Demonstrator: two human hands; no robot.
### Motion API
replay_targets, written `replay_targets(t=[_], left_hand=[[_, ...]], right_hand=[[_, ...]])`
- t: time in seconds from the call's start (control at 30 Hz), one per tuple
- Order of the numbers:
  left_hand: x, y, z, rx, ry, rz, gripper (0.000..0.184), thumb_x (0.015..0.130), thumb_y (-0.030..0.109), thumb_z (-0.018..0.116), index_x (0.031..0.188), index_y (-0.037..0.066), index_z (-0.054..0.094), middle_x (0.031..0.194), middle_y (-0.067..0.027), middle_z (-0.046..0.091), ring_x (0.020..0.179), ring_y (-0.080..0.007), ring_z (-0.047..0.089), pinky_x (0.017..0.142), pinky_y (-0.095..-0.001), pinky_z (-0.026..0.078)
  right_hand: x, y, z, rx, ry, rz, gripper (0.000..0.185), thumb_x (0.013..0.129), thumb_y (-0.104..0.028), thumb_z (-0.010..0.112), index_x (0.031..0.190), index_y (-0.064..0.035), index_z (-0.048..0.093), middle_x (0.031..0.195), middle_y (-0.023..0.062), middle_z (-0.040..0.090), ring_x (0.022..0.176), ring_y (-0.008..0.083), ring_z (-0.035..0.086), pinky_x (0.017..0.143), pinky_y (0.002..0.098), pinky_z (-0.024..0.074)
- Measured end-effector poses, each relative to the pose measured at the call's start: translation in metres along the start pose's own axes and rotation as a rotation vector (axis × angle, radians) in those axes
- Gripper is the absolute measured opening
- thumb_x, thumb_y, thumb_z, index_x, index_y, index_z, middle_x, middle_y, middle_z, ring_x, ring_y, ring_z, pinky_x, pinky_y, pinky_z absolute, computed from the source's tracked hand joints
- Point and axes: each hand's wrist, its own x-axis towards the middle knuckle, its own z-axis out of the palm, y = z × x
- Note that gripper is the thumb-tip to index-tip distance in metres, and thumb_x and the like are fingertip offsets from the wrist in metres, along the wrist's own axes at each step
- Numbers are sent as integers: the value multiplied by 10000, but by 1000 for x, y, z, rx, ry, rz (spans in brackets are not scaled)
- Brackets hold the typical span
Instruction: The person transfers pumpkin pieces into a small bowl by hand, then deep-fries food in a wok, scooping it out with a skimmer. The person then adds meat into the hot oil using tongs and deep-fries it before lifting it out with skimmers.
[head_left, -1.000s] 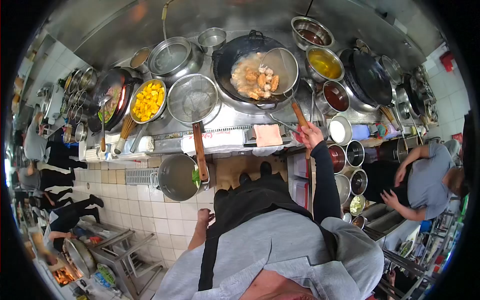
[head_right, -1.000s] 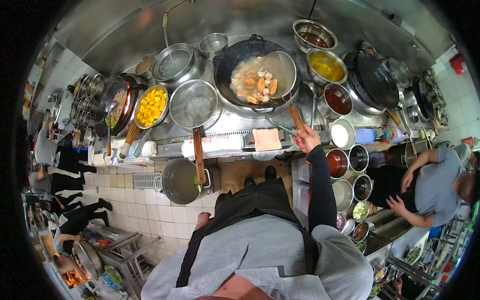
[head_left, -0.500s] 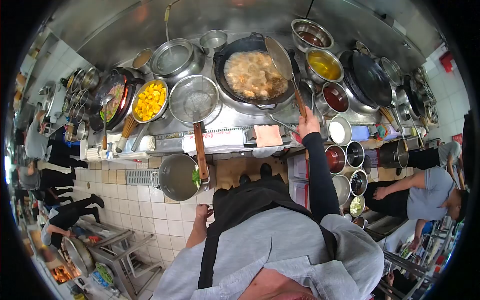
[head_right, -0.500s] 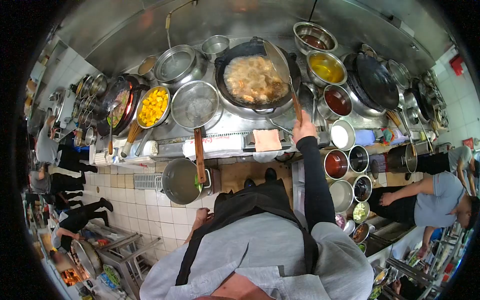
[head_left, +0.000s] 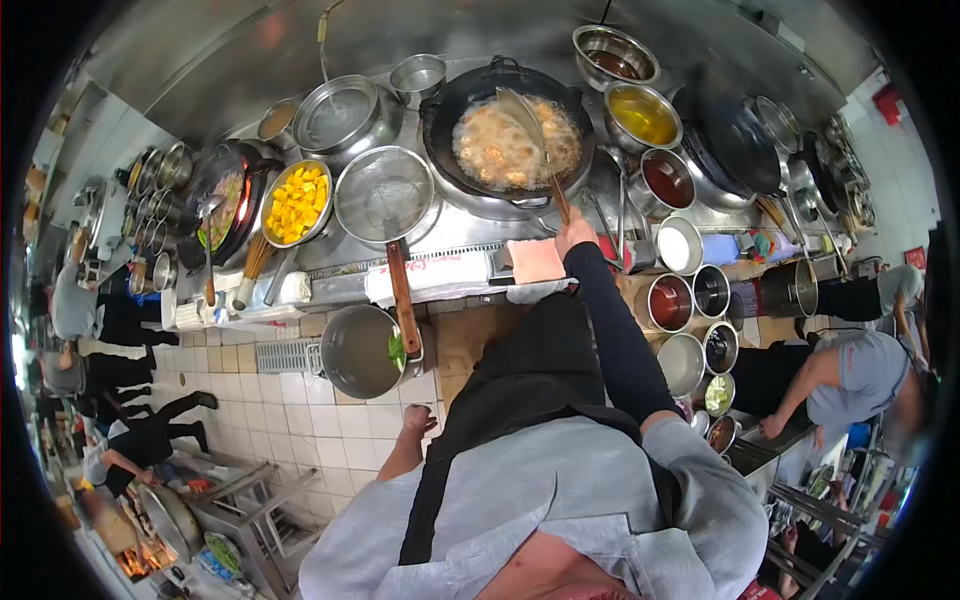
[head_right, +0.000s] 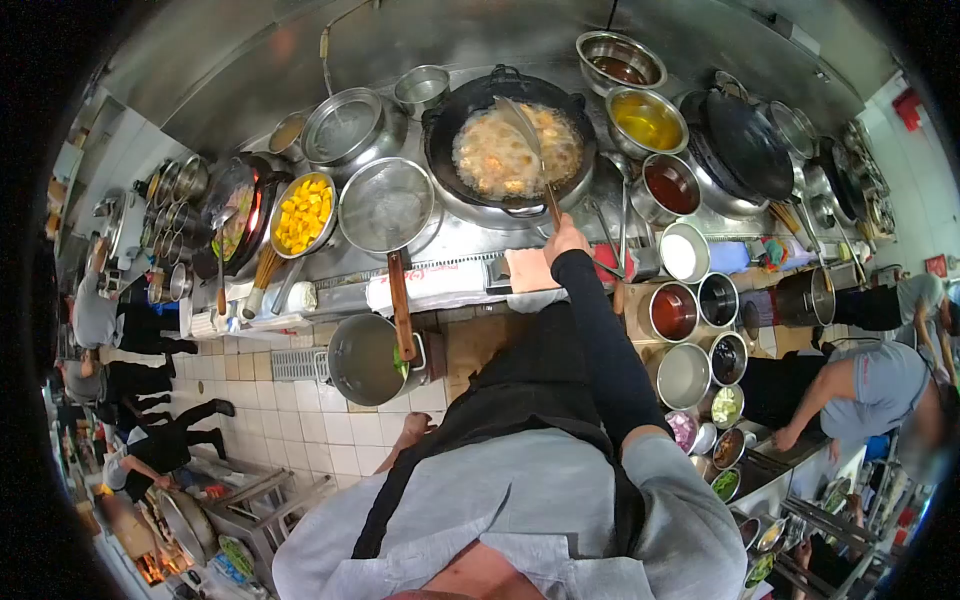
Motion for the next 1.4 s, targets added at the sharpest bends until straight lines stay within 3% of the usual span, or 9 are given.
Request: replay_targets(t=[0.2,0.3,0.33,0.43,0.47,0.6,0.97,1.37,1.4], left_hand=[[-25,67,9,-236,172,36,279,903,67,481,1172,1,515,1088,-162,590,874,-333,662,738,-451,595],[-29,80,13,-230,151,36,260,909,72,474,1156,7,522,1087,-159,592,875,-330,663,735,-447,595],[-23,79,12,-240,147,17,248,919,83,477,1150,10,528,1081,-159,594,883,-327,665,723,-440,597],[-12,71,13,-259,108,-28,253,926,91,486,1159,3,532,1073,-157,597,893,-331,668,710,-434,599],[-12,68,14,-212,116,-11,256,925,87,493,1159,-6,541,1062,-170,596,903,-344,668,699,-439,602],[-16,59,16,-168,109,-26,248,921,82,495,1145,-12,545,1047,-169,596,895,-345,669,697,-441,604],[4,65,12,-126,45,21,227,909,70,500,1104,-31,557,1006,-169,594,870,-345,671,693,-446,609],[-38,95,44,-242,246,45,213,921,73,475,1084,-35,557,1081,-168,587,886,-332,680,669,-415,610],[-40,87,46,-243,237,31,220,907,59,482,1084,-44,562,1054,-176,598,881,-338,678,672,-417,607]], right_hand=[[23,15,18,-5,207,-186,235,880,-154,572,1065,-16,615,890,270,675,814,435,665,737,500,525],[48,20,43,651,-99,35,151,893,-159,594,991,-44,599,737,151,629,545,260,597,481,419,469],[32,1,11,1006,-373,275,97,943,-149,583,1002,-96,528,676,32,514,446,87,415,343,282,294],[50,26,0,1408,-744,338,100,994,-125,524,1060,-124,449,683,17,485,442,59,366,321,230,239],[48,31,-4,1441,-707,418,130,1010,-107,496,1104,-129,408,704,14,479,441,42,341,317,199,224],[32,59,-16,1389,-782,336,128,1004,-127,515,1107,-121,440,699,14,486,434,36,343,313,197,225],[-24,117,-7,1323,-522,254,288,988,-134,546,1268,-90,494,690,28,521,414,53,370,324,198,240],[69,113,-32,986,-517,74,531,985,-142,572,1482,-113,387,686,-8,501,426,53,356,355,224,261],[74,104,-34,910,-465,19,527,975,-166,593,1471,-113,421,706,0,529,482,61,421,403,223,325]])
